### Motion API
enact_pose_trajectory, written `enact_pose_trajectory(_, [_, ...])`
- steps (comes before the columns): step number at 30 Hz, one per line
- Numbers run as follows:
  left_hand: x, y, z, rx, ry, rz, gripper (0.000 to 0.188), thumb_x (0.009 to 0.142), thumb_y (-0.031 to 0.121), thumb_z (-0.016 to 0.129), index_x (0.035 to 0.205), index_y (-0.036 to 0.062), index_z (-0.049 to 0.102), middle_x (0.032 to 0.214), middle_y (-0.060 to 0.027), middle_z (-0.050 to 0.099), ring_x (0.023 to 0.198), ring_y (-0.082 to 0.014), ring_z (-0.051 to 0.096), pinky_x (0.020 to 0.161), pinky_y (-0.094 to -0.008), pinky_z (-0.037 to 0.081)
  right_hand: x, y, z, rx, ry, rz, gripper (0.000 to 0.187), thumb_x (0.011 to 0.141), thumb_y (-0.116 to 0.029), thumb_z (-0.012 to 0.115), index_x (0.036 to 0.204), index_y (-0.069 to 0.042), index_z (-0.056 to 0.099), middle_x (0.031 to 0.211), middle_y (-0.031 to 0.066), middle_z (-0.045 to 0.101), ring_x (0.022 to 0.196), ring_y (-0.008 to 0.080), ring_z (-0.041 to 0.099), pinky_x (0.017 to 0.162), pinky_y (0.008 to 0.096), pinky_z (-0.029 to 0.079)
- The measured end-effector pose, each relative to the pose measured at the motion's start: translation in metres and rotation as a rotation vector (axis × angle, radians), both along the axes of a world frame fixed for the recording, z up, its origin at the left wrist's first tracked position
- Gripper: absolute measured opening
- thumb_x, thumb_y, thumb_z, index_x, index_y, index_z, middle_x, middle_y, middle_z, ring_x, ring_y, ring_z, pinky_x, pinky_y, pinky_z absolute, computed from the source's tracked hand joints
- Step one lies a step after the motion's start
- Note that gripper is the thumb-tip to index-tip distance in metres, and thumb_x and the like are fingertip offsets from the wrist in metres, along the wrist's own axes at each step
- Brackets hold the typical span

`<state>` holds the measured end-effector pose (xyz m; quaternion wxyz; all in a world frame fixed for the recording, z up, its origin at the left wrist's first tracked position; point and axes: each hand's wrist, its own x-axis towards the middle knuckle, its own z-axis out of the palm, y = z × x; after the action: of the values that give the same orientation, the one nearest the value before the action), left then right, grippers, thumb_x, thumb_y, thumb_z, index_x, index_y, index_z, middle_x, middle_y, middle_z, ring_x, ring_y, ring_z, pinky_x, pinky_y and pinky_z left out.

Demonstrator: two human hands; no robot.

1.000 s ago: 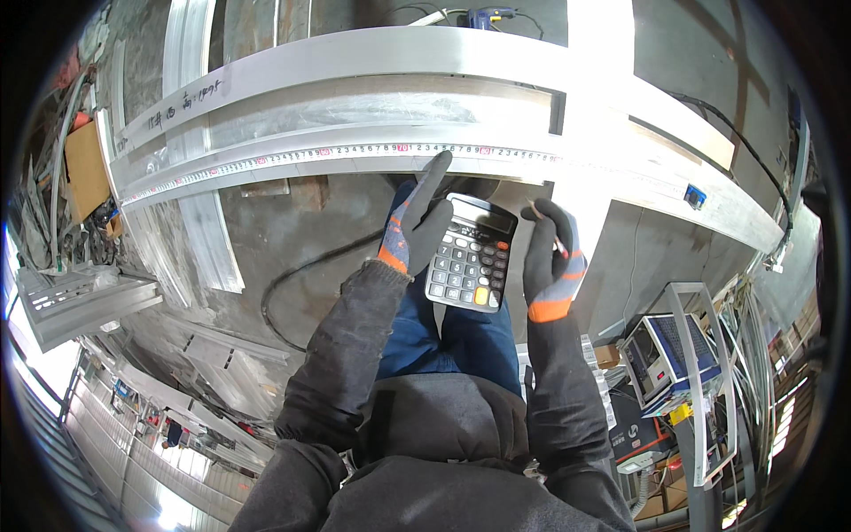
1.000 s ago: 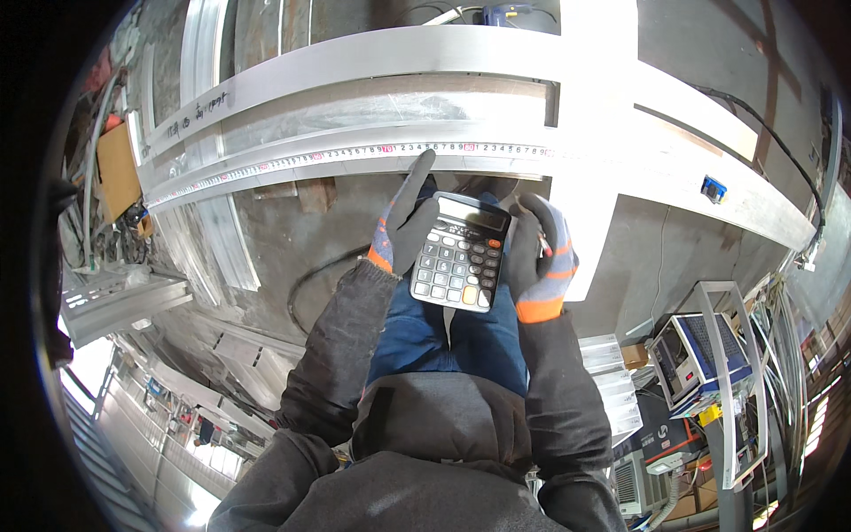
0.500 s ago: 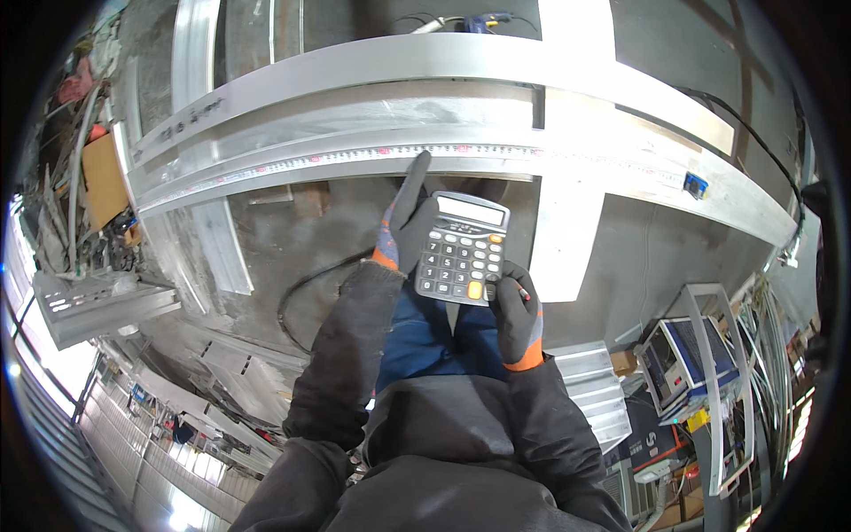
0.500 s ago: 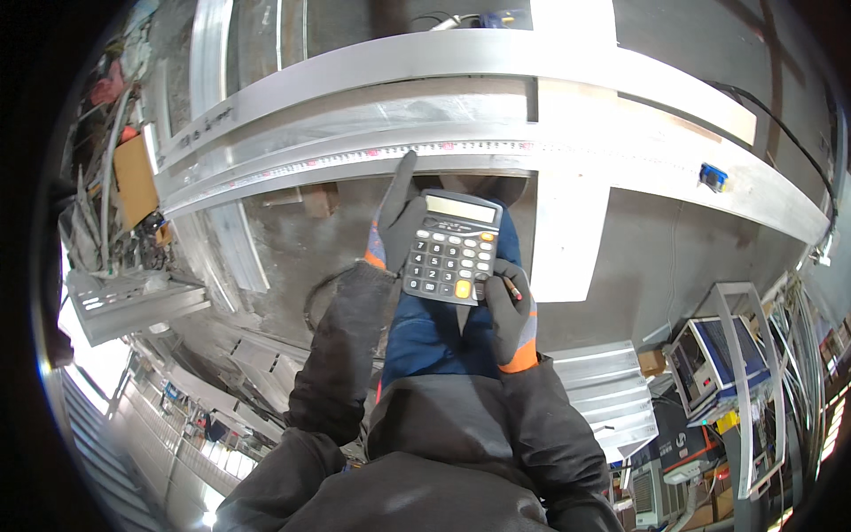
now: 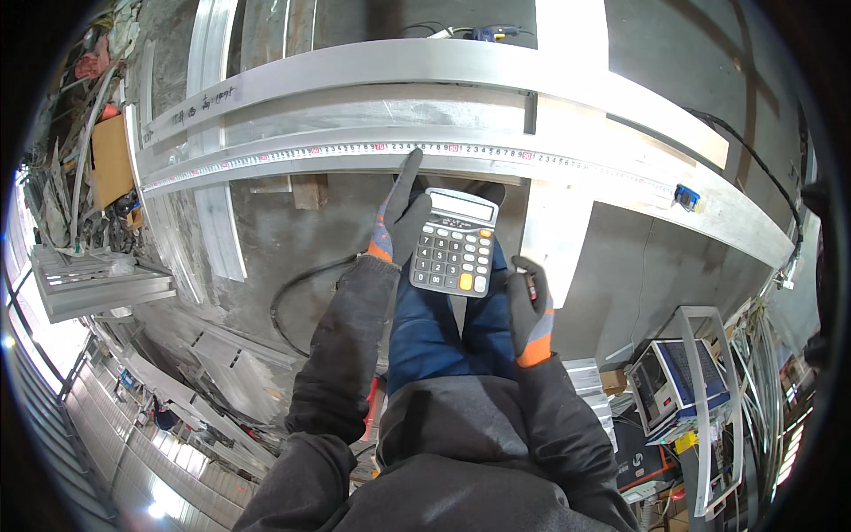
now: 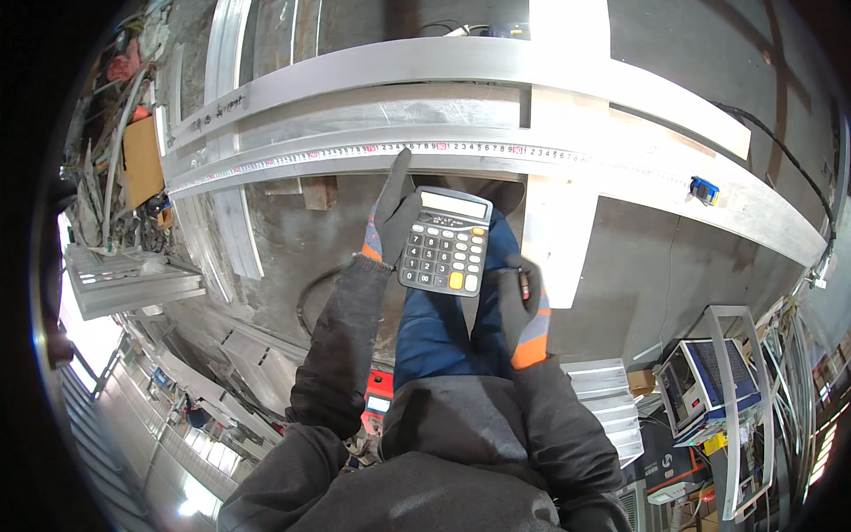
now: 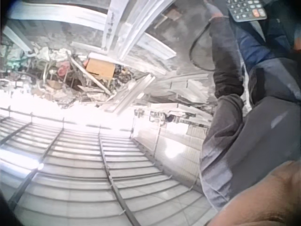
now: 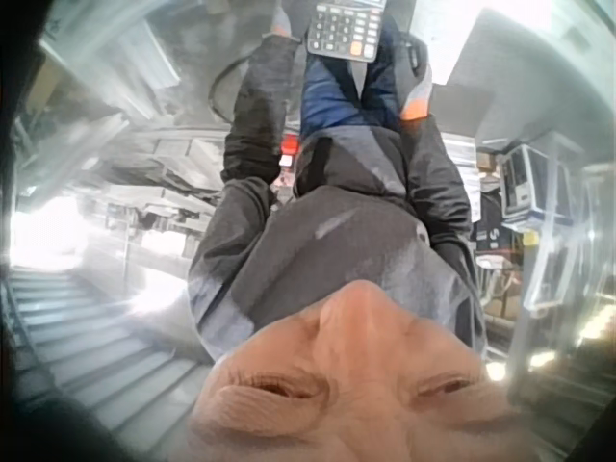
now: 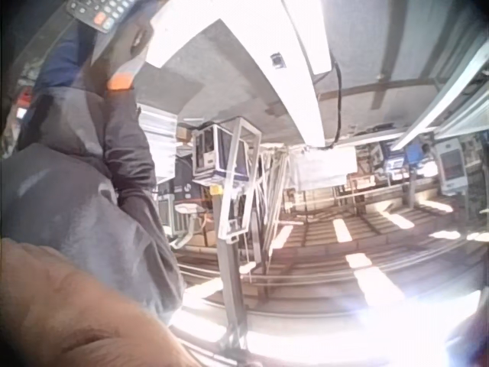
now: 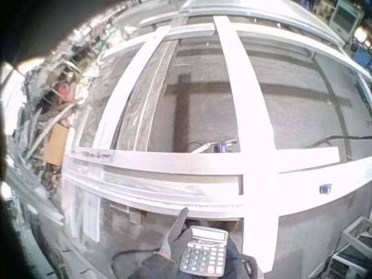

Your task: The person measures a long metal profile with a tape measure, records values on a calculator, and marks the profile with a pencil. The person repeats this process for multiple sections of the profile.

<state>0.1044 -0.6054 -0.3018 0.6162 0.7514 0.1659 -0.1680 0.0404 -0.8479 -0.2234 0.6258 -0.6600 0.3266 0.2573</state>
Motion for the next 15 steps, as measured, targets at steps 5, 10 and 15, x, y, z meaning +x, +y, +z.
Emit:
enact_pose_trajectory(5, [-0.001,0.000,-0.004,0.126,-0.096,-0.040,0.071,0.101,0.007,0.055,0.169,0.0102,0.035,0.150,-0.0152,0.060,0.090,-0.0116,0.060,0.087,-0.0307,0.054,0.042,-0.040,-0.018,-0.437,-0.473,0.166,0.027,0.108,-0.007,0.054,0.132,0.001,0.063,0.116,0.0148,0.072,0.112,0.0235,0.069,0.100,0.0364,0.053])
enact_pose_trajectory(10, [0.000,-0.001,0.002,0.026,-0.056,-0.004,0.072,0.101,0.007,0.054,0.169,0.0102,0.034,0.152,-0.0122,0.058,0.093,-0.0114,0.062,0.088,-0.0297,0.054,0.100,-0.062,-0.042,-0.775,-0.774,0.351,0.035,0.098,0.000,0.057,0.132,-0.002,0.065,0.125,0.0171,0.072,0.119,0.0355,0.066,0.105,0.0451,0.051])
enact_pose_trajectory(15, [0.004,-0.001,0.004,-0.001,-0.046,0.010,0.071,0.100,0.005,0.055,0.169,0.0098,0.035,0.155,-0.0132,0.056,0.095,-0.0108,0.062,0.089,-0.0290,0.054,0.113,-0.064,-0.060,-0.953,-0.815,0.476,0.039,0.094,0.002,0.060,0.130,-0.007,0.069,0.126,0.0162,0.072,0.120,0.0389,0.065,0.104,0.0484,0.050])
